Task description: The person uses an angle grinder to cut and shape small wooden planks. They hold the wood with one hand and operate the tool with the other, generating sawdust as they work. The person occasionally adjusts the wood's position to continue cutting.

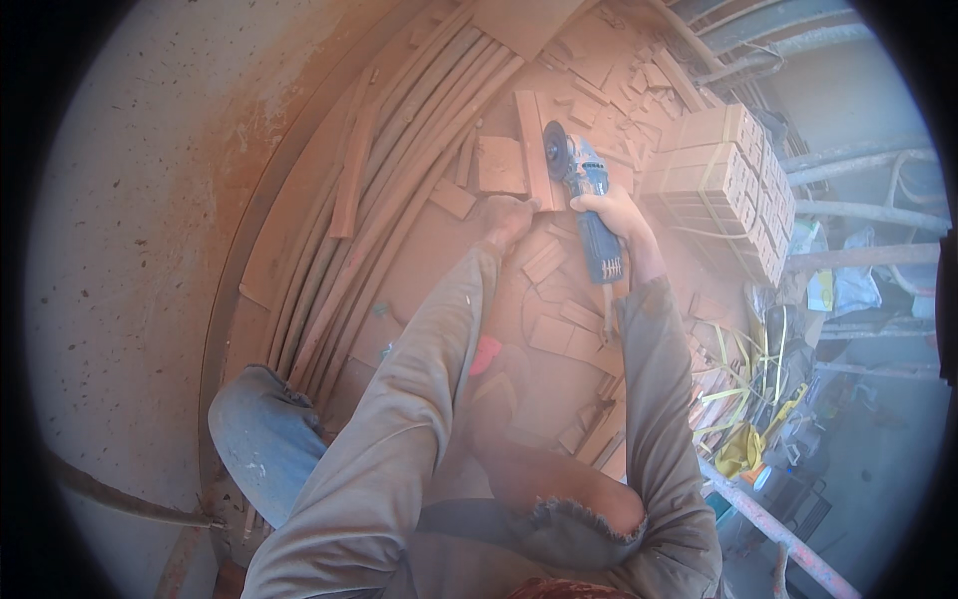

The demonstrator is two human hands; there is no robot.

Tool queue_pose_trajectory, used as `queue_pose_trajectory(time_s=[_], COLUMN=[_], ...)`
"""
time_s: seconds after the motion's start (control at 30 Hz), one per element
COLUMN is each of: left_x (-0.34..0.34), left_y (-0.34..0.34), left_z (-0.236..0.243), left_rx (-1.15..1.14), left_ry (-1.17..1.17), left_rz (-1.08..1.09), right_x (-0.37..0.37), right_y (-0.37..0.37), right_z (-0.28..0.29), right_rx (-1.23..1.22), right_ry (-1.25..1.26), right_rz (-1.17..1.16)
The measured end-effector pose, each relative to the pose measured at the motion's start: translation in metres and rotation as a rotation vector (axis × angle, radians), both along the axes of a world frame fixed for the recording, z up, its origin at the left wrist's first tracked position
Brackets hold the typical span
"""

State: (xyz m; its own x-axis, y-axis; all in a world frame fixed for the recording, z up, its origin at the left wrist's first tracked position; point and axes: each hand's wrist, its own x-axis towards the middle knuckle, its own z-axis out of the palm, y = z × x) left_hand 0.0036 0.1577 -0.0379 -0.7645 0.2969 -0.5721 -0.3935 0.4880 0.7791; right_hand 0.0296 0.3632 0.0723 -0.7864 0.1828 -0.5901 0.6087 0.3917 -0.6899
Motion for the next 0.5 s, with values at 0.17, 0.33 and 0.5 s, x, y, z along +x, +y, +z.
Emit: queue_pose_trajectory(time_s=[0.17,0.33,0.5], left_x=[0.002,-0.001,0.001], left_y=[0.003,-0.002,0.0], left_z=[0.02,0.013,0.013], left_rx=[-0.008,-0.027,-0.007], left_ry=[0.001,0.031,0.013], left_rz=[-0.065,-0.074,-0.008], right_x=[0.014,0.03,0.047], right_y=[0.005,-0.008,-0.01], right_z=[0.002,0.016,0.023], right_rx=[0.019,0.024,-0.019], right_ry=[0.043,0.045,0.023], right_rz=[-0.002,-0.003,-0.013])
